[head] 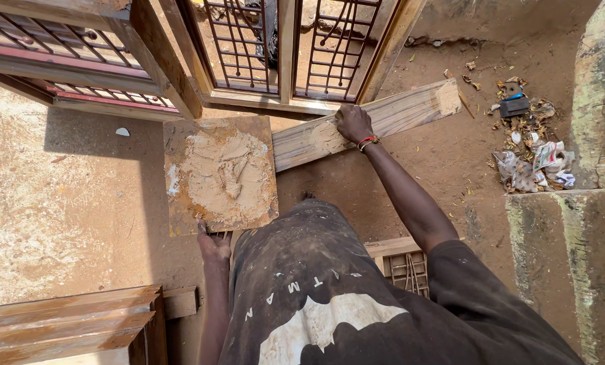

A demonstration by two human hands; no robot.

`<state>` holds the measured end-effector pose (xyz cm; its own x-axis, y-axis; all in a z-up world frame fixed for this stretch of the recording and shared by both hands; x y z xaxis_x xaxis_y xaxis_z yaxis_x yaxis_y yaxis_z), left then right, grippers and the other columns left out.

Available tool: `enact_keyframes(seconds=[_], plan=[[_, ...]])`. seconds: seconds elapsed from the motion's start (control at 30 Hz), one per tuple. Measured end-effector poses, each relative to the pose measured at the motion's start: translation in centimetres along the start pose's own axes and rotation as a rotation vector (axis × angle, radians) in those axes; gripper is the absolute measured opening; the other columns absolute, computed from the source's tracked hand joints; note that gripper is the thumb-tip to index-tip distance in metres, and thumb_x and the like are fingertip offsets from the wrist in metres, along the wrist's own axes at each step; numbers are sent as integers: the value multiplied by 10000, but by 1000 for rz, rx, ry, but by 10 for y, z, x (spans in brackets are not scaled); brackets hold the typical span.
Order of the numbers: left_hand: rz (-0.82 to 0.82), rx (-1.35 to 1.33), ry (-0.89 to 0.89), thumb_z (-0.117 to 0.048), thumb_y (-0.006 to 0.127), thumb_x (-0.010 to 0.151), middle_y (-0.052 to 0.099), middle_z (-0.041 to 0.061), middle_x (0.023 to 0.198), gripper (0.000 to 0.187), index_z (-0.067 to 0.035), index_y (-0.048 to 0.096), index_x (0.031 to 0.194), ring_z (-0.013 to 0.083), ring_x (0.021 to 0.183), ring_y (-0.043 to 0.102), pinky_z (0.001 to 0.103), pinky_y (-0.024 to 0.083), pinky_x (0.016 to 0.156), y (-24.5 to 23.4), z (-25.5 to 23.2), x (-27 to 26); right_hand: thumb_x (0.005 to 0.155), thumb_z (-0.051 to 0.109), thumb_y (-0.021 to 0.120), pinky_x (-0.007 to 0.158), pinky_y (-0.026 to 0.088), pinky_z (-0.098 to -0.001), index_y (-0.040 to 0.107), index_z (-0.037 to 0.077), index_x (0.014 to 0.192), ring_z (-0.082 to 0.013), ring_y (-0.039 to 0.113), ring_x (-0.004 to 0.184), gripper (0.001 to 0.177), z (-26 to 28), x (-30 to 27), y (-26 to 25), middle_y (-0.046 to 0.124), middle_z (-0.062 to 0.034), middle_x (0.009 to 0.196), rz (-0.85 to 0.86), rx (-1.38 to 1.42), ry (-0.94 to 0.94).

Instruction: The person mixes a beige paste on a wooden board using a small tool while sitting on the floor. They then stand up and apply the paste to the joints and gaps of a wooden window frame using their fingers and the tool.

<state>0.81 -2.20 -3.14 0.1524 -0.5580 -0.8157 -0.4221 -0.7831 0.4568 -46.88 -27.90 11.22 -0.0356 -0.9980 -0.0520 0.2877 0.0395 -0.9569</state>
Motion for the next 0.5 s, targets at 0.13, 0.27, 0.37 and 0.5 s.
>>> enact_keyframes(seconds=[0.13, 0.27, 0.37, 0.5], plan=[[-46, 22, -2, -520, 668, 898, 526, 88, 1512, 725, -136, 479, 1483, 323, 1388, 490, 597, 349, 1194, 0, -1, 2, 852, 156, 601, 848, 544, -546, 676, -2, 1008, -460, 668, 947, 234, 45, 5, 44, 682, -276, 1033, 70, 11, 118], [-3, 9, -7, -523, 633, 931, 514, 119, 1524, 725, -120, 452, 1507, 325, 1405, 484, 594, 332, 1199, 0, 1, -6, 791, 136, 624, 826, 530, -547, 664, 17, 1005, -460, 661, 947, 248, 109, -8, 69, 684, -268, 1002, 78, 110, 102], [-32, 25, 4, -514, 621, 947, 499, 146, 1531, 729, -111, 427, 1524, 340, 1411, 484, 585, 328, 1217, 13, -6, -5, 789, 122, 608, 847, 548, -507, 685, 32, 952, -408, 700, 935, 201, 114, 1, 47, 712, -240, 966, 160, 231, 168], [-54, 59, 10, -518, 609, 949, 475, 128, 1542, 734, -122, 408, 1533, 327, 1420, 461, 579, 310, 1226, 6, 0, -15, 883, 191, 648, 833, 590, -463, 683, 56, 928, -315, 751, 859, 147, 61, 2, -9, 758, -157, 942, 129, 390, 135]])
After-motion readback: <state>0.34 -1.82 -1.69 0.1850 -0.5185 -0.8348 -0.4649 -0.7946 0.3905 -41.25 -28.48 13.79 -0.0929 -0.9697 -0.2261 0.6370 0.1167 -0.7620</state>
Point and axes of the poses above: each hand's wrist, its own x-axis towards the middle knuckle, its own y-axis out of the palm, z = x × y, the point moved 4 cm from there along x, towards the middle knuckle
